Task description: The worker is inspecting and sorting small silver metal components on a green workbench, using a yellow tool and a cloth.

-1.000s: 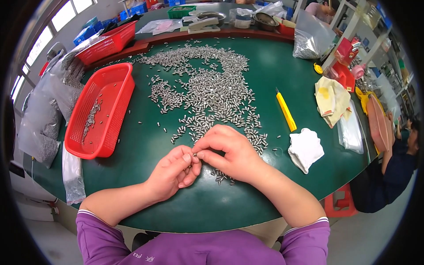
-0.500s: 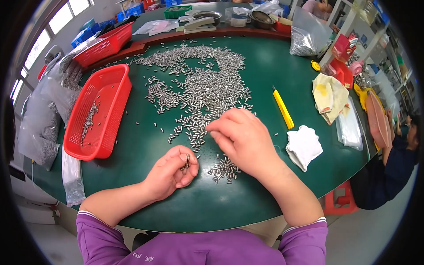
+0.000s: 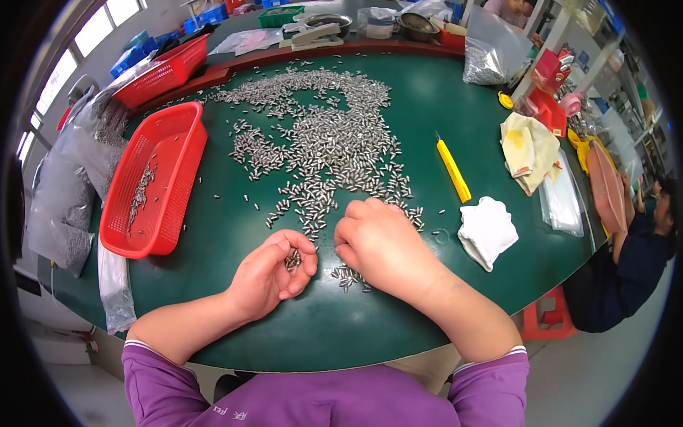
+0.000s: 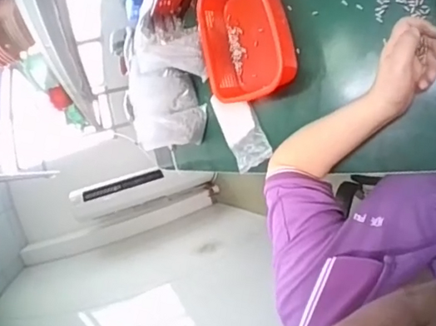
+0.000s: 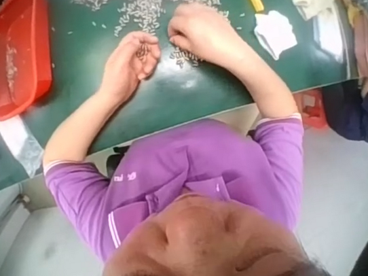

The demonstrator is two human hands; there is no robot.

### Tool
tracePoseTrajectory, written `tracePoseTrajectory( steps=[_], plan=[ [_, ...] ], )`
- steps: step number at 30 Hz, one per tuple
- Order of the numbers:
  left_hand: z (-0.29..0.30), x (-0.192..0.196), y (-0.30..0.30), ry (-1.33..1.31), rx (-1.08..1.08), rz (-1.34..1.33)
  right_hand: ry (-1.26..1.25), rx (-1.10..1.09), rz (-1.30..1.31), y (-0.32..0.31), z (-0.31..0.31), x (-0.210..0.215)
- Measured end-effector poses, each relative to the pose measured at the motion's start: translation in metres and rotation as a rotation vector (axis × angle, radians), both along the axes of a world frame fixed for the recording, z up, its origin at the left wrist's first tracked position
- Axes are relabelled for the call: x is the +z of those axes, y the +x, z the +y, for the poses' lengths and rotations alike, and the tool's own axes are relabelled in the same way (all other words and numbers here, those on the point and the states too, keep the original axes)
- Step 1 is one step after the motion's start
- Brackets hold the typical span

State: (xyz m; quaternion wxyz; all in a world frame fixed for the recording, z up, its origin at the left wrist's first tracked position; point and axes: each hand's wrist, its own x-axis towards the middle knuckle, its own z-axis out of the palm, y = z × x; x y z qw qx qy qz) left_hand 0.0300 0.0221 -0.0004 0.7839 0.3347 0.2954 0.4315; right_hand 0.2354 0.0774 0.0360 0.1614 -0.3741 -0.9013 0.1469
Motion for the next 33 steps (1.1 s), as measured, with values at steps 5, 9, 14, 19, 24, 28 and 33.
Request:
tracePoseTrajectory(
  steps=[5, 9, 14, 19, 24, 28, 33],
  plan=[
    [0.001, -0.001, 0.002, -0.036, 0.002, 0.01, -0.154, 0.094, 0.386, -0.007, 0.005, -0.001],
    [0.0, -0.005, 0.0, 0.01, -0.027, 0.026, -0.253, 0.157, 0.433, -0.012, 0.003, -0.002],
    [0.0, -0.003, 0.001, 0.02, -0.028, 0.052, -0.284, 0.153, 0.439, -0.011, 0.004, -0.004],
    [-0.001, -0.002, 0.003, 0.028, -0.015, 0.098, -0.265, 0.169, 0.429, -0.012, 0.003, -0.001],
    [0.0, -0.001, 0.002, 0.017, -0.022, 0.052, 0.031, -0.042, 0.367, -0.002, 0.011, 0.003],
    [-0.001, 0.0, 0.004, -0.005, -0.005, 0.043, 0.226, -0.158, 0.231, 0.006, 0.016, 0.003],
    [-0.001, 0.004, 0.002, -0.006, 0.029, 0.044, 0.17, -0.219, 0.121, 0.014, 0.013, 0.009]
  ],
)
